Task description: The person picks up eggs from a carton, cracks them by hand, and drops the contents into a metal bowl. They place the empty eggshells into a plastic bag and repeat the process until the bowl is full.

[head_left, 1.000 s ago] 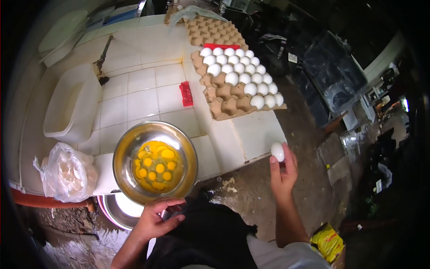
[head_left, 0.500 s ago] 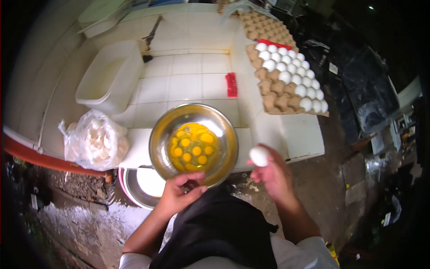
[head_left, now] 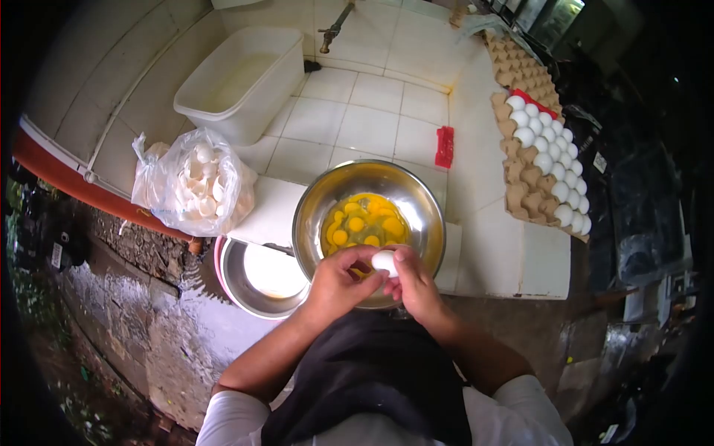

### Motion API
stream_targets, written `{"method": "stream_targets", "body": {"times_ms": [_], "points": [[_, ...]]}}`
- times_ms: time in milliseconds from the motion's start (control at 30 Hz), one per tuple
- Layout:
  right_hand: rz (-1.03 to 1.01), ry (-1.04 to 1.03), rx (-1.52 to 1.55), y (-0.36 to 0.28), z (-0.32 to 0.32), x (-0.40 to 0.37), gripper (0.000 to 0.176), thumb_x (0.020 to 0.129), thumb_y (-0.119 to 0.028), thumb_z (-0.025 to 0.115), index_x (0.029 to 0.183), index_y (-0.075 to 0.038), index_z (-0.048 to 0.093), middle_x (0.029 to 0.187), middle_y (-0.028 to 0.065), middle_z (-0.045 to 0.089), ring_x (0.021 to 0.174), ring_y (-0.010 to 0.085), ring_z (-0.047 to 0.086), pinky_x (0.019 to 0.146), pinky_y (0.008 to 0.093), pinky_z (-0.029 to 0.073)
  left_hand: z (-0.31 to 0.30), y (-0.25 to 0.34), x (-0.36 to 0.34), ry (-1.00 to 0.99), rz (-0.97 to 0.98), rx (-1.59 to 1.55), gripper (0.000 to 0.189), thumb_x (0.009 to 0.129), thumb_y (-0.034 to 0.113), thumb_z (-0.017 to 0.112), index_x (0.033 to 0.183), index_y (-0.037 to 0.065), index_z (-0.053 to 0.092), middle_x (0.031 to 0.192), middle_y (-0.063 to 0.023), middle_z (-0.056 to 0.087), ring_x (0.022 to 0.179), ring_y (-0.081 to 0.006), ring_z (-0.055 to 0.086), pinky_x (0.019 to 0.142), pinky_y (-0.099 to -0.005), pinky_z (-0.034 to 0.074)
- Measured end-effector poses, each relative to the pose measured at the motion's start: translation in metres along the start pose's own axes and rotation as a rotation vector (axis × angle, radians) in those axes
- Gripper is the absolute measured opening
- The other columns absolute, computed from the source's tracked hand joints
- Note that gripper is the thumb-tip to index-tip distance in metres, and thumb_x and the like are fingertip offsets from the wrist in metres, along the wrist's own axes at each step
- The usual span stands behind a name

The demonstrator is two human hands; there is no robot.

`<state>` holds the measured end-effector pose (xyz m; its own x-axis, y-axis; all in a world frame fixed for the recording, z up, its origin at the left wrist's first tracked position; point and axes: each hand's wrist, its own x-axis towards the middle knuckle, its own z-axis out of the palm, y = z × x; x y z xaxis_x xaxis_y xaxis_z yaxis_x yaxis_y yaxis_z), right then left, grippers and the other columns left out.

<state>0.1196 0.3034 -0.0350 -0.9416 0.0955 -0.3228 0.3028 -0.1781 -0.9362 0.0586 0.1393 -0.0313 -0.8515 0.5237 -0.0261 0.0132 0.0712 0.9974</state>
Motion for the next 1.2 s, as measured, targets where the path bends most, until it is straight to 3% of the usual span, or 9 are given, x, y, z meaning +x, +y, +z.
{"method": "stream_targets", "body": {"times_ms": [300,467,667,933,1000,1067,1100,1167,1200], "points": [[-0.027,-0.01,-0.089,0.006,-0.002,0.023,0.036,0.105,-0.037,0.042,0.118,-0.005,0.052,0.09,0.0039,0.058,0.063,0.0069,0.048,0.057,0.0223,0.044,-0.002,-0.006,0.018,0.063,0.022,0.162,0.034,0.081,0.007,0.075,0.111,-0.004,0.063,0.096,-0.0078,0.07,0.078,-0.0076,0.064,0.071,-0.0223,0.052],[0.075,-0.069,-0.102,-0.004,-0.009,0.038,0.036,0.105,-0.038,0.041,0.116,-0.005,0.052,0.085,0.0031,0.055,0.061,0.0067,0.047,0.056,0.0224,0.043,-0.001,-0.024,0.029,0.094,-0.117,-0.241,0.03,0.08,0.007,0.074,0.109,0.0,0.068,0.088,-0.0046,0.071,0.072,-0.0054,0.061,0.066,-0.0218,0.05],[0.103,-0.114,-0.095,-0.017,-0.01,0.047,0.037,0.105,-0.037,0.04,0.114,-0.003,0.051,0.081,0.0026,0.051,0.06,0.006,0.045,0.054,0.0221,0.042,-0.008,-0.016,0.036,0.089,-0.152,-0.066,0.028,0.082,0.008,0.072,0.108,-0.001,0.07,0.081,-0.0026,0.07,0.068,-0.0041,0.059,0.064,-0.021,0.049],[0.104,-0.185,-0.157,-0.02,-0.02,0.055,0.037,0.105,-0.036,0.044,0.119,-0.002,0.051,0.083,0.0034,0.053,0.063,0.0074,0.048,0.056,0.0228,0.043,-0.015,-0.018,0.043,0.083,-0.13,-0.131,0.028,0.082,0.008,0.071,0.109,-0.001,0.071,0.08,-0.0019,0.07,0.067,-0.0035,0.059,0.063,-0.0208,0.049],[-0.134,-0.183,-0.334,-0.021,-0.02,0.057,0.039,0.102,-0.034,0.05,0.124,-0.001,0.05,0.082,0.0036,0.056,0.066,0.0093,0.052,0.059,0.0246,0.045,-0.021,-0.013,0.045,0.068,-0.117,-0.142,0.028,0.082,0.008,0.071,0.109,-0.001,0.071,0.08,-0.0018,0.07,0.067,-0.0034,0.059,0.063,-0.0206,0.049],[-0.152,-0.156,-0.416,-0.033,-0.022,0.055,0.041,0.1,-0.034,0.055,0.124,-0.001,0.05,0.081,0.0035,0.057,0.068,0.0098,0.054,0.06,0.0254,0.046,-0.027,-0.008,0.046,0.019,-0.148,-0.09,0.032,0.085,0.002,0.07,0.115,-0.006,0.066,0.098,-0.0055,0.07,0.082,-0.0069,0.063,0.075,-0.0218,0.052],[-0.174,-0.131,-0.498,-0.04,-0.023,0.054,0.044,0.098,-0.034,0.059,0.125,0.0,0.05,0.08,0.0033,0.057,0.069,0.0103,0.055,0.062,0.0263,0.047,-0.028,-0.007,0.047,0.018,-0.149,-0.09,0.032,0.085,0.002,0.07,0.115,-0.006,0.066,0.098,-0.0055,0.07,0.082,-0.0069,0.063,0.075,-0.0218,0.052],[-0.209,-0.116,-0.516,-0.045,-0.027,0.054,0.046,0.096,-0.034,0.062,0.125,0.0,0.049,0.079,0.003,0.058,0.069,0.0098,0.055,0.062,0.0267,0.047,-0.029,-0.004,0.048,0.081,-0.069,-0.045,0.03,0.083,0.008,0.072,0.11,-0.003,0.07,0.079,-0.0015,0.069,0.065,-0.0033,0.057,0.061,-0.0202,0.048],[-0.244,-0.101,-0.533,-0.047,-0.028,0.053,0.049,0.094,-0.035,0.065,0.125,0.0,0.049,0.077,0.0027,0.058,0.069,0.0094,0.055,0.062,0.027,0.047,-0.029,-0.002,0.049,0.08,-0.067,-0.046,0.03,0.083,0.008,0.072,0.11,-0.003,0.07,0.079,-0.0015,0.069,0.065,-0.0033,0.057,0.061,-0.0202,0.048]]}}
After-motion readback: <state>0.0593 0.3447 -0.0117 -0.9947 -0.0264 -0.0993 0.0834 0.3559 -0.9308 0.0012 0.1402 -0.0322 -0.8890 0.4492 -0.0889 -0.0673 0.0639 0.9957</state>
